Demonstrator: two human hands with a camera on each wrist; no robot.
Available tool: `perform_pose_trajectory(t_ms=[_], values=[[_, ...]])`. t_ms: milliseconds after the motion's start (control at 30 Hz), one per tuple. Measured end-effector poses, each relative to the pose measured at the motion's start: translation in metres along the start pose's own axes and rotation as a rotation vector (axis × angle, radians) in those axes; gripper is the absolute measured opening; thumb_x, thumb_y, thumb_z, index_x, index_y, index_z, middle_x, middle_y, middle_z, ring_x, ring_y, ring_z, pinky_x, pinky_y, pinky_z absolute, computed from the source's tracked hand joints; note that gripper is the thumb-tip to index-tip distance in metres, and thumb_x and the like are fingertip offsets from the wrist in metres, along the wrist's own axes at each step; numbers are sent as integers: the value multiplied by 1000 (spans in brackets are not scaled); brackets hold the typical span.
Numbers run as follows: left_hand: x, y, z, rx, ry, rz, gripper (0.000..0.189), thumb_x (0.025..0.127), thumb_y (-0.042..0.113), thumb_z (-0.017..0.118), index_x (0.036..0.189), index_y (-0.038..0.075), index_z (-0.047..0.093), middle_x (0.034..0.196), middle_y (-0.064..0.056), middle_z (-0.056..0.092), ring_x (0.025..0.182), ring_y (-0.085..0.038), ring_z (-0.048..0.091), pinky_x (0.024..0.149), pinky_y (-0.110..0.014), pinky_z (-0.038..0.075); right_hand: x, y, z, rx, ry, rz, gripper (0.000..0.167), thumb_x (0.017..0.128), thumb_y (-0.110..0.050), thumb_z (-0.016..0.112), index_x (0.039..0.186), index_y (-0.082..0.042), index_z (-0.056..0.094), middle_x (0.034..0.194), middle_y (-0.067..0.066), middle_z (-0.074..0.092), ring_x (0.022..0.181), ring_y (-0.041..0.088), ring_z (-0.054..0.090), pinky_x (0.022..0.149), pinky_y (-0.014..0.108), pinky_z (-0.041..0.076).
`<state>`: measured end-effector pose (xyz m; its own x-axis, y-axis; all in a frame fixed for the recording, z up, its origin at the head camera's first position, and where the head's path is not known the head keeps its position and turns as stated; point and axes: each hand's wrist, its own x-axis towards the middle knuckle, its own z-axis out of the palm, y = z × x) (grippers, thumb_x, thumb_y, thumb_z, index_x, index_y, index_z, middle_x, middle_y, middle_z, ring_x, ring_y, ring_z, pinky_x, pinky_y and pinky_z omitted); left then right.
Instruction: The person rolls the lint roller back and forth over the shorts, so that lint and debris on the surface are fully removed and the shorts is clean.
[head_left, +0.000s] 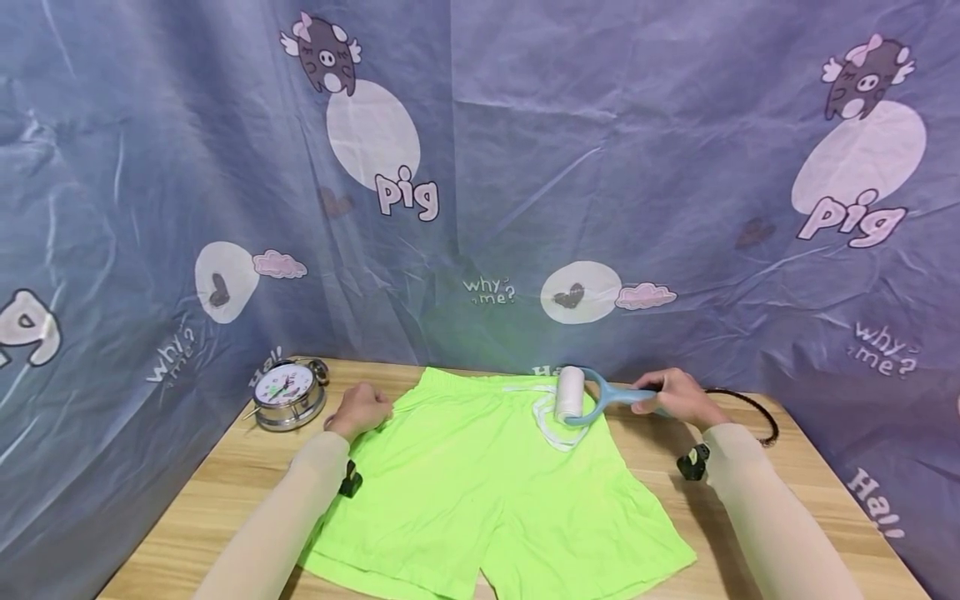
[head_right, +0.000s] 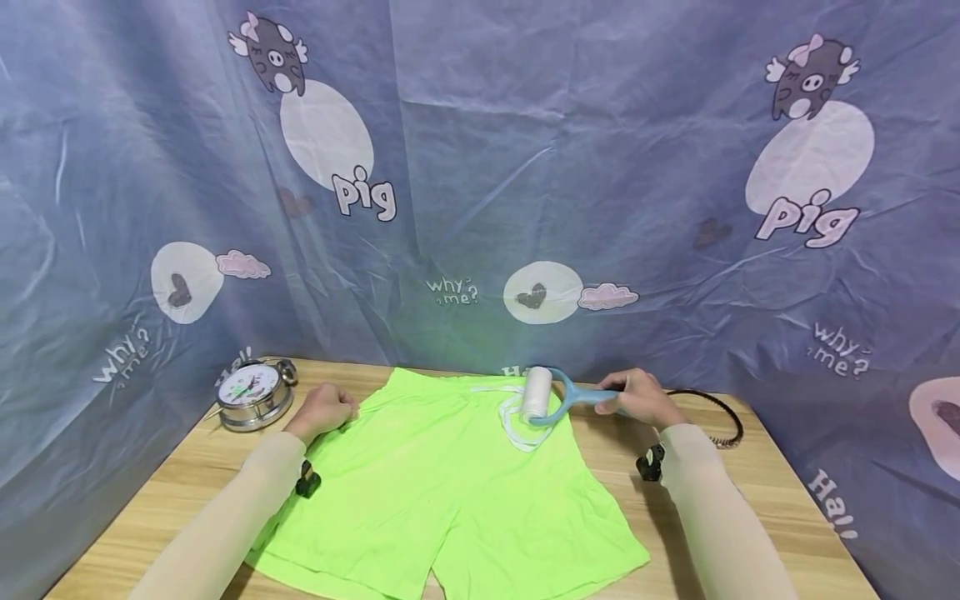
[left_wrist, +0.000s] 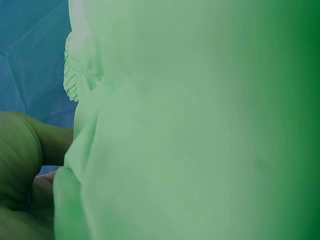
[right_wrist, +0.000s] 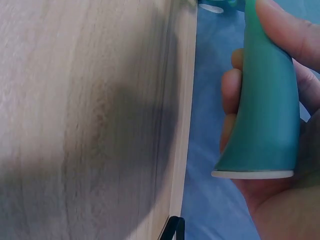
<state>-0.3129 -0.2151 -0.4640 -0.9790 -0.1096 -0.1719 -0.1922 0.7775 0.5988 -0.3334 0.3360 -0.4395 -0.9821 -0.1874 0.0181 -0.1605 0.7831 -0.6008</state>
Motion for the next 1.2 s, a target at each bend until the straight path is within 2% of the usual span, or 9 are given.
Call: perform_pose_trajectory(t_ms=[233,433,800,1200], values=[[-1,0,0,-1,-4,-4,31,75,8,57,51,21,43,50,6,30,57,-18,31,78,-57,25,-5,3,-6,-5,5,1,37,72,-25,88,104,-8,78,99,9,76,85,18,59,78,30,42],[0,-1,0,-5,1,6,31,76,8,58,51,20,44,50,6,32,57,-18,32,77,-55,27,-12,8,-12,-11,-9,16,35,76,-25,86,106,-8,78,100,9,76,86,17,58,76,30,42],[-1,-1,0,-22,-4,22,32,75,7,55,51,21,39,51,5,27,54,-17,25,75,-54,27,-20,17,-21,12,-31,38,33,77,-23,85,104,-7,77,95,6,74,83,16,58,74,29,44],[1,-1,1,-6,-5,32,34,78,8,55,51,20,39,51,5,26,52,-17,24,75,-54,28,-34,34,-37,11,-81,84,39,83,-26,81,113,-2,74,91,3,73,78,14,58,71,29,45]])
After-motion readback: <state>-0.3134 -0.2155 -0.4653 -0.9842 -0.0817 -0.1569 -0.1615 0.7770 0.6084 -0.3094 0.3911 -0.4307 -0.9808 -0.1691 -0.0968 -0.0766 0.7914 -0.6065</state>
